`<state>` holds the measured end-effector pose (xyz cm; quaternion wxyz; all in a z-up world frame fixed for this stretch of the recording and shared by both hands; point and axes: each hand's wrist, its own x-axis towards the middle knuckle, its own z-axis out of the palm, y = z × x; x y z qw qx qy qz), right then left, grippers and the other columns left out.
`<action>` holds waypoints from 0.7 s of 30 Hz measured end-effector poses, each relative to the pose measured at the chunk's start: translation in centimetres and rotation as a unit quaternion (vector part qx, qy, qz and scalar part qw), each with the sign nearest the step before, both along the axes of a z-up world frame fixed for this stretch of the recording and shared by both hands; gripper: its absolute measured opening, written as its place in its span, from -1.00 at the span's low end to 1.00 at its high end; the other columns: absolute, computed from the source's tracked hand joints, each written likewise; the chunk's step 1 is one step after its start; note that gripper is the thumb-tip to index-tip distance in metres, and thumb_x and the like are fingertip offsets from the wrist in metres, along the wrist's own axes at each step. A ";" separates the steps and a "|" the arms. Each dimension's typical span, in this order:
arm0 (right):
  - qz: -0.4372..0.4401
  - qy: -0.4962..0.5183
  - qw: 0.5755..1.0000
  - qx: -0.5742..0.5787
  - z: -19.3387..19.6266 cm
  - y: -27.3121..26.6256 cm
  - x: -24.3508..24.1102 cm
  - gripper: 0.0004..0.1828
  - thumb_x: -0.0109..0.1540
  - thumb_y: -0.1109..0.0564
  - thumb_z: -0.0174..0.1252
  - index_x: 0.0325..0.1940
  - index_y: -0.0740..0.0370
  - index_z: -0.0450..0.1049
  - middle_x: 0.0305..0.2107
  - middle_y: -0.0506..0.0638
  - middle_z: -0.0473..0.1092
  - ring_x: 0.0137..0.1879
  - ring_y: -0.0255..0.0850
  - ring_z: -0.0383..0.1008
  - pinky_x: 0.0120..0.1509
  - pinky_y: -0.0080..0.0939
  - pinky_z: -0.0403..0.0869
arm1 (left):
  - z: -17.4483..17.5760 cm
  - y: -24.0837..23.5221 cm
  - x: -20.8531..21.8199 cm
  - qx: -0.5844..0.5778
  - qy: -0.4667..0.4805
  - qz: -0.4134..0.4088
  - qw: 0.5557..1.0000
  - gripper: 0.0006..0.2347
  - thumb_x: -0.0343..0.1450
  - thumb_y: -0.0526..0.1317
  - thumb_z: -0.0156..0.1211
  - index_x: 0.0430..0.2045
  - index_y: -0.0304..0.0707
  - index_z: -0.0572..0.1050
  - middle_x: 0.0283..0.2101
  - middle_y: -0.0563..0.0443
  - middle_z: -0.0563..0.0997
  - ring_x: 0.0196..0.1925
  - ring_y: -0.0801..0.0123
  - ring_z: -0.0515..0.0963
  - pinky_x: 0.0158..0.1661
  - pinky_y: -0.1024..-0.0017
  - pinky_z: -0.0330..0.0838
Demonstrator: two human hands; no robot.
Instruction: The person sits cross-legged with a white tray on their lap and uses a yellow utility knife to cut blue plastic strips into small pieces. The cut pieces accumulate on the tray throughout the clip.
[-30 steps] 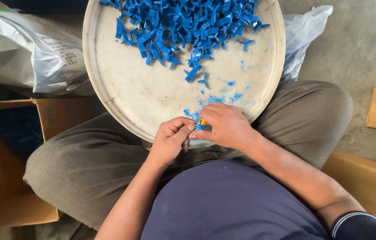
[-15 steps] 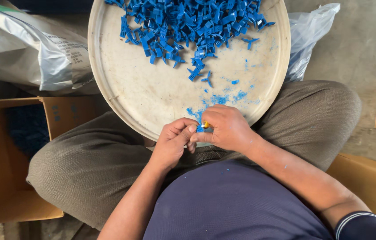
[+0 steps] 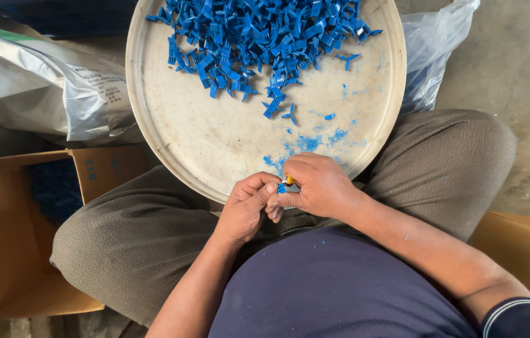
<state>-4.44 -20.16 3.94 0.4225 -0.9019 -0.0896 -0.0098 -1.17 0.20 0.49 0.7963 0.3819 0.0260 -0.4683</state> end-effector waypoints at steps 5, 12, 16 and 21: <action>0.009 0.014 1.000 -0.013 -0.3 0.3 -0.2 -0.34 0.10 -0.41 0.27 -0.51 0.23 0.30 -0.58 0.07 0.31 -0.40 0.09 0.39 -0.34 0.04 0.34 | -0.1 0.1 -0.2 0.000 0.010 0.003 1.000 -0.84 0.57 -0.28 0.08 -0.19 -0.48 0.50 -0.49 0.04 0.49 -0.50 0.48 0.46 -0.41 0.45 0.45; 0.004 -0.001 1.000 -0.021 0.1 0.7 -0.3 -0.43 0.17 -0.35 0.24 -0.51 0.21 0.39 -0.58 0.05 0.35 -0.39 0.06 0.42 -0.32 0.03 0.38 | 0.0 0.1 -0.2 0.001 0.014 0.012 1.000 -0.85 0.57 -0.26 0.08 -0.23 -0.44 0.49 -0.49 0.06 0.47 -0.49 0.49 0.45 -0.40 0.44 0.46; -0.001 -0.021 0.999 -0.040 0.2 0.7 -0.3 -0.48 0.15 -0.31 0.27 -0.51 0.19 0.41 -0.60 0.01 0.36 -0.40 0.02 0.43 -0.34 0.01 0.39 | -0.2 0.0 -0.3 0.002 0.018 0.022 1.000 -0.86 0.57 -0.26 0.08 -0.22 -0.42 0.48 -0.50 0.07 0.46 -0.50 0.49 0.44 -0.40 0.42 0.47; -0.014 -0.035 0.999 -0.039 0.3 0.7 -0.2 -0.50 0.12 -0.25 0.35 -0.54 0.19 0.40 -0.62 0.00 0.34 -0.43 0.01 0.41 -0.36 -0.01 0.37 | -0.2 -0.1 -0.4 0.007 0.017 0.040 0.999 -0.85 0.57 -0.25 0.09 -0.19 -0.41 0.49 -0.52 0.07 0.45 -0.51 0.48 0.44 -0.40 0.41 0.47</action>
